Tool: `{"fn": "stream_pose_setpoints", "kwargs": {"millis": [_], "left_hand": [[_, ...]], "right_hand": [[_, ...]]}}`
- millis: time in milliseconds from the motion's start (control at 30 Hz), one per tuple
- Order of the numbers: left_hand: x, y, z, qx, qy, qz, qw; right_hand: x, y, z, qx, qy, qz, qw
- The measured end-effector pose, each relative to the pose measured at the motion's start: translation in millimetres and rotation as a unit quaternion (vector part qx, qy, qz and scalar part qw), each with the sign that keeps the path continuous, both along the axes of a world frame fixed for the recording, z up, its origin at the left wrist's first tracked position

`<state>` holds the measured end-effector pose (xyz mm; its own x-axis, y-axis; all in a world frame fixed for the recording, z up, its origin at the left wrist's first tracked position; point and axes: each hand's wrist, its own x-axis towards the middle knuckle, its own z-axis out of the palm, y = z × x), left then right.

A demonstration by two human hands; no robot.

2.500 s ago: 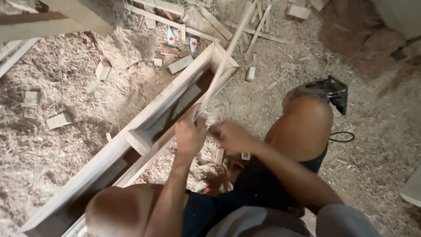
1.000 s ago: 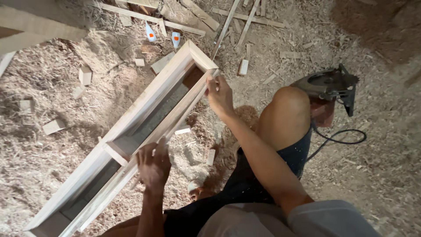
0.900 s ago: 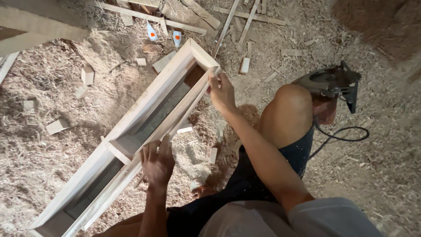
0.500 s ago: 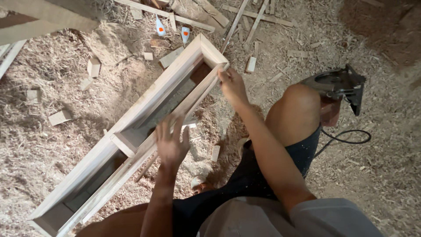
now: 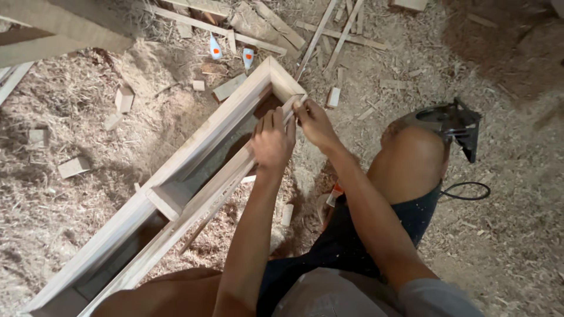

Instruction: The person assembles a rectangular wooden frame by applying glue to joints and inserting small wooden pieces. They use a circular saw to trim a piece and continue gluing and fitting components into the frame.

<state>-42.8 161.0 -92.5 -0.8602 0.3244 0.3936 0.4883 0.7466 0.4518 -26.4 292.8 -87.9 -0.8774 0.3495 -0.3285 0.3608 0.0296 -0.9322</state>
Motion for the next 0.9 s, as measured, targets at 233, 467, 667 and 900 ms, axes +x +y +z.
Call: {"fn": "stream_pose_setpoints", "kwargs": {"millis": [233,467,667,900], "left_hand": [[0.6,7.3,-3.4,-0.052,-0.02,0.042,0.998],[-1.1,8.2,2.1,-0.042,0.006,0.041,0.998],[0.4,14.5,3.0,-0.071,0.033,0.097,0.992],[-9.2,8.9,-11.6,-0.099,-0.045,0.049,0.993]], "right_hand": [[4.0,3.1,-1.8,0.029,0.024,0.028,0.999],[14.2,51.5,21.7,0.075,-0.067,-0.146,0.984],[23.9,54.2,3.9,0.165,-0.017,-0.017,0.986],[3.6,34.6,-39.5,0.101,0.134,-0.078,0.983]]}}
